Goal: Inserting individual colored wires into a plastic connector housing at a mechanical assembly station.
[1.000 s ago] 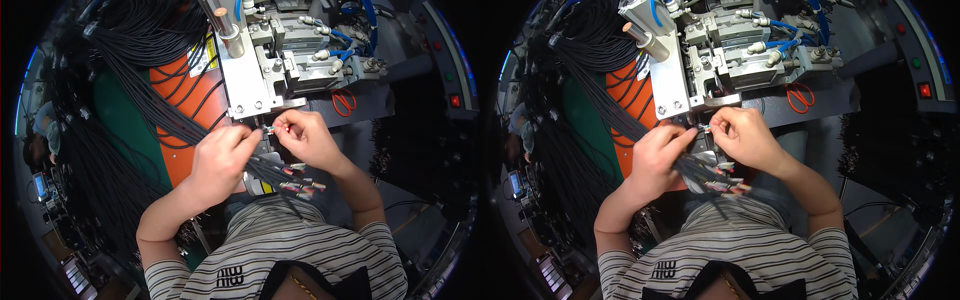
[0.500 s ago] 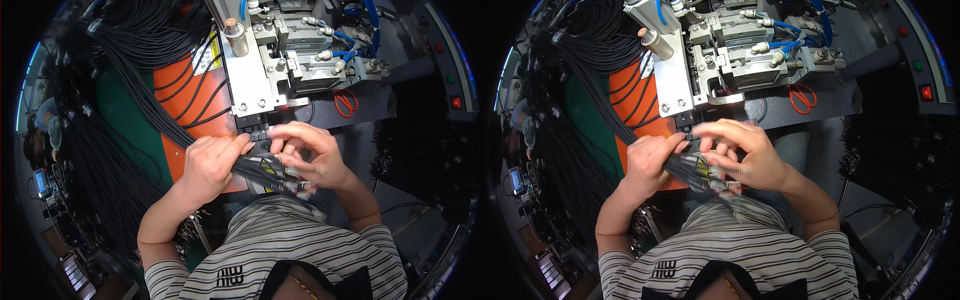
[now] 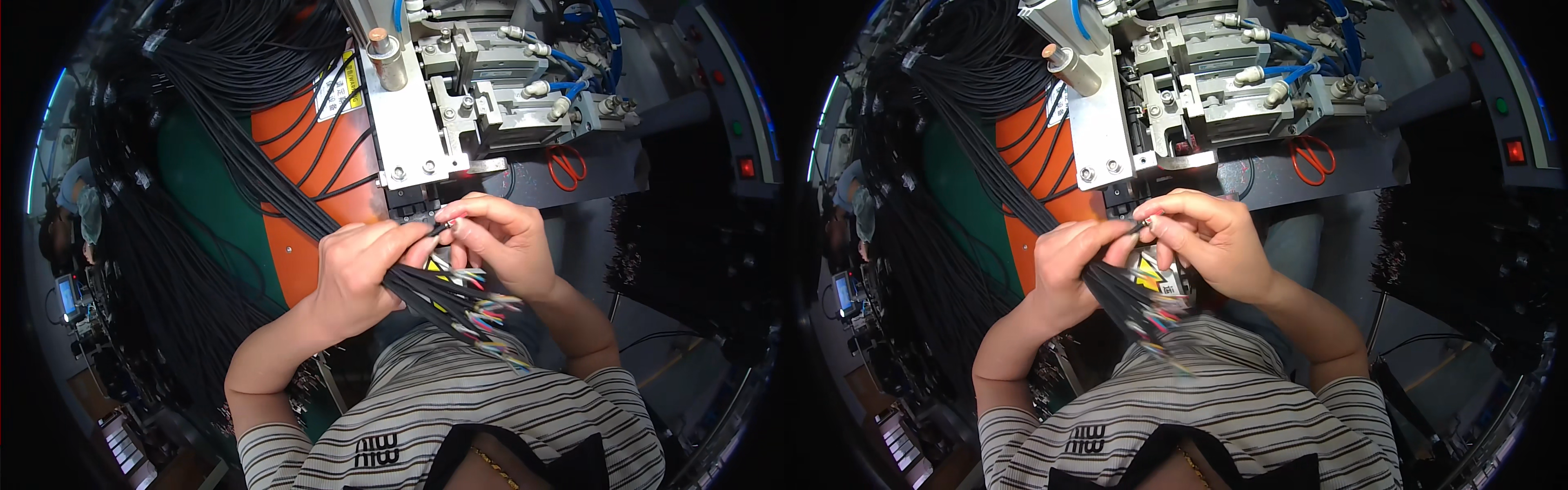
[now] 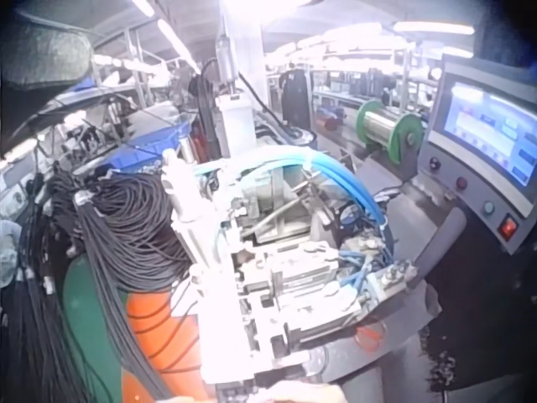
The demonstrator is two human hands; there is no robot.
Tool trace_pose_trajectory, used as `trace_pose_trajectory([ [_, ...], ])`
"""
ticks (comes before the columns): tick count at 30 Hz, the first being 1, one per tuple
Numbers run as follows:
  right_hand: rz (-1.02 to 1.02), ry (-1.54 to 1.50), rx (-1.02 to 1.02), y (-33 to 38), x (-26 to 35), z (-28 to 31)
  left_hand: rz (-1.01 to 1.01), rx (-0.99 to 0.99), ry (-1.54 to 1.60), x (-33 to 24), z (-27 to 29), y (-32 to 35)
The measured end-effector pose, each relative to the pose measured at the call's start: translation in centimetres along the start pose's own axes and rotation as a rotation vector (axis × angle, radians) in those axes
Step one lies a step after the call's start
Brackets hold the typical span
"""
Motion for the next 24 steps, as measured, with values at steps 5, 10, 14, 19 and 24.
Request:
trace_pose_trajectory([
  [5, -0.130, -0.293, -0.006, -0.5, -0.8, 0.6, 0.020, -0.068, 0.113, 0.3, -0.3, -1.1],
  [10, -0.011, -0.148, -0.082, -0.1, -0.5, 0.5, -0.019, -0.123, -0.030, -0.4, -0.2, -1.4],
  [14, 0.115, 0.053, -0.106, -0.1, 0.1, 0.5, 0.005, -0.040, 0.155, 0.4, -0.2, -1.6],
  [19, -0.351, -0.549, 0.076, -0.9, -1.1, 1.0, -0.287, -0.111, -0.296, -2.0, -0.2, -0.7],
  [24, -0.240, -0.238, -0.008, -1.2, -1.0, 0.7, -0.246, -0.051, -0.286, -1.9, -1.0, -1.0],
])
Point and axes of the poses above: each hand's wrist, its own y-axis away from the middle knuckle, its own z-axis out of the back of the hand, x = y × z, the point moved 6 cm from there along -y, towards the middle knuckle, and after that the axes turned 7 degrees about -y, right-handed, at the moved point
